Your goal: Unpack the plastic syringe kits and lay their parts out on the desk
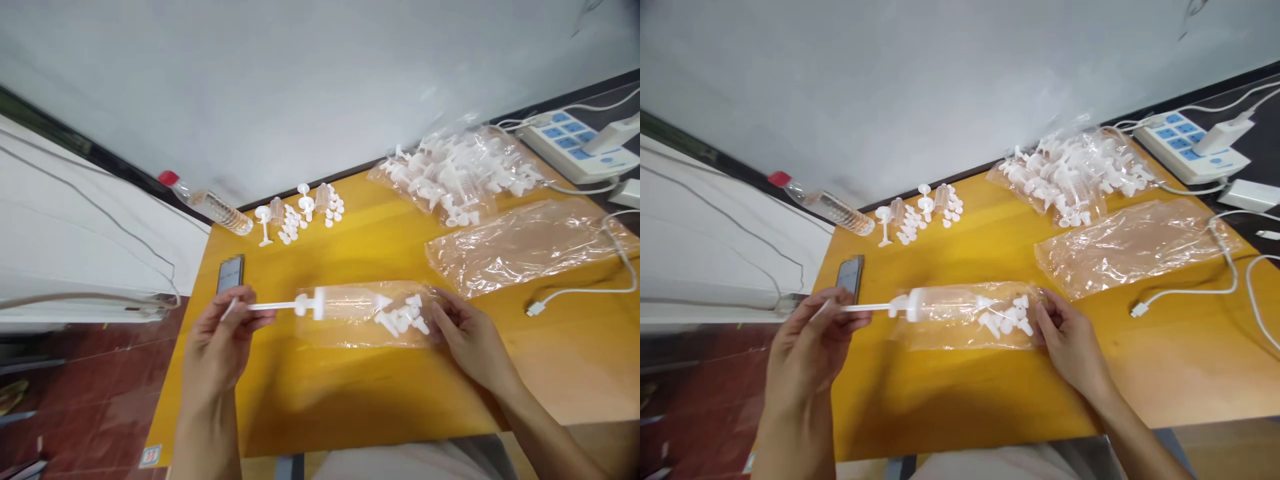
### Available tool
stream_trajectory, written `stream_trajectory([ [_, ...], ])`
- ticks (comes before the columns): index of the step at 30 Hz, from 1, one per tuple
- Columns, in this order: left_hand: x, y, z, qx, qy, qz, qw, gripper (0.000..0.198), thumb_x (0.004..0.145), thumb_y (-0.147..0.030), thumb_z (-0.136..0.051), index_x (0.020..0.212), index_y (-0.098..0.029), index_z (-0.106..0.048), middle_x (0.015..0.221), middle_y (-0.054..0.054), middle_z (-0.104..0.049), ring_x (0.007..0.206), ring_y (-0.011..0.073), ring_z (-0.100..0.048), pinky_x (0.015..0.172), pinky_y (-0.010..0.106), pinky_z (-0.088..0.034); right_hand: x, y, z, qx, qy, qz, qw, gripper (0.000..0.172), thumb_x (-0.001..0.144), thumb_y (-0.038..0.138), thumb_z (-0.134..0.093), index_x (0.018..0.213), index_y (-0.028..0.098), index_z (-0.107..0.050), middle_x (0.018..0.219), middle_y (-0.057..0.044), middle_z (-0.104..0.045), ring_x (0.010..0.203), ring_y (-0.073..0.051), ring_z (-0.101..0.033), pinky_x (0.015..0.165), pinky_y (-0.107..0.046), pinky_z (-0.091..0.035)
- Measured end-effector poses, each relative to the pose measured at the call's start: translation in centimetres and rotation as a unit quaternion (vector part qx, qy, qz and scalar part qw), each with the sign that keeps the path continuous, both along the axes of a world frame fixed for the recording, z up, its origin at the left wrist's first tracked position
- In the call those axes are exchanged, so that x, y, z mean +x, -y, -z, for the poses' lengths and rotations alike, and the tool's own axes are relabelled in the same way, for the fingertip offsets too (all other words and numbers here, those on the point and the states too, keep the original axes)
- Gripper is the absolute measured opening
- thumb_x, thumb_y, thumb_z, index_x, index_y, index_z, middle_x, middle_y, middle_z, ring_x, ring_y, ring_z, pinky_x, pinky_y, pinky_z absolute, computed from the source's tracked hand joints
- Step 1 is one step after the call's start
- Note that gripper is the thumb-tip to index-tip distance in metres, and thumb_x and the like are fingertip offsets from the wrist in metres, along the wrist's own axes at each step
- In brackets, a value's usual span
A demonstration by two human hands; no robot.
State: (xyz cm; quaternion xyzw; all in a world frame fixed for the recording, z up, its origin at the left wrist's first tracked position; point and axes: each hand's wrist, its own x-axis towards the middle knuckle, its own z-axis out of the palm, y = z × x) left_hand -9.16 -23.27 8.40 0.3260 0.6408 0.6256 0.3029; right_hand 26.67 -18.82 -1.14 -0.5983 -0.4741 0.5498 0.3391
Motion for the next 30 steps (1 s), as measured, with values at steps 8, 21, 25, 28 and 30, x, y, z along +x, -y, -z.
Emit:
stream_trajectory([
  [8,-4.9,2.1,0.0,0.123,-0.019,-0.141,0.982,0.009,0.071,-0.018,-0.077,0.075,-0.015,-0.070,0.067,-0.004,-0.067,0.051,0.0070,-0.055,0.050,0.018,-0.055,1.9,1.1,-0.9,0.162,0.258,-0.069,0.950,0.062,0.098,0.062,-0.050,0.138,0.016,-0.062,0.088,-0.007,-0.076,0.067,-0.020,-0.070,0.061,-0.033,-0.054],
  [21,1.0,-3.8,-0.9,0.171,0.063,-0.085,0.980,0.011,0.074,-0.023,-0.076,0.077,-0.015,-0.070,0.068,-0.003,-0.061,0.048,0.0065,-0.051,0.048,0.020,-0.050,-7.8,-6.6,-9.2,0.104,0.012,-0.182,0.978,0.070,0.097,0.079,-0.039,0.087,0.017,-0.069,0.068,-0.006,-0.066,0.056,-0.014,-0.060,0.053,-0.027,-0.046],
  [25,4.8,-6.0,1.4,0.131,0.056,0.025,0.989,0.026,0.086,-0.042,-0.079,0.094,-0.017,-0.075,0.083,0.000,-0.064,0.062,0.0083,-0.060,0.064,0.022,-0.054,-9.5,-9.1,-8.1,0.101,0.015,-0.085,0.991,0.073,0.092,0.082,-0.045,0.056,0.019,-0.045,0.048,0.003,-0.039,0.044,-0.007,-0.034,0.046,-0.024,-0.026],
  [28,5.7,-6.6,2.0,0.107,-0.025,0.060,0.992,0.026,0.096,-0.045,-0.070,0.103,-0.021,-0.076,0.099,0.003,-0.070,0.079,0.0112,-0.065,0.079,0.024,-0.055,-8.8,-10.5,-7.0,0.105,0.049,-0.055,0.992,0.072,0.091,0.079,-0.050,0.053,0.019,-0.044,0.047,0.004,-0.032,0.044,-0.006,-0.025,0.045,-0.025,-0.019],
  [30,5.4,-6.4,2.0,0.105,-0.082,0.059,0.989,0.026,0.096,-0.046,-0.070,0.109,-0.023,-0.074,0.111,0.006,-0.070,0.090,0.0140,-0.067,0.086,0.027,-0.056,-8.1,-11.4,-6.4,0.092,0.069,-0.037,0.993,0.070,0.093,0.076,-0.052,0.053,0.018,-0.047,0.046,0.003,-0.034,0.043,-0.007,-0.027,0.045,-0.025,-0.019],
])
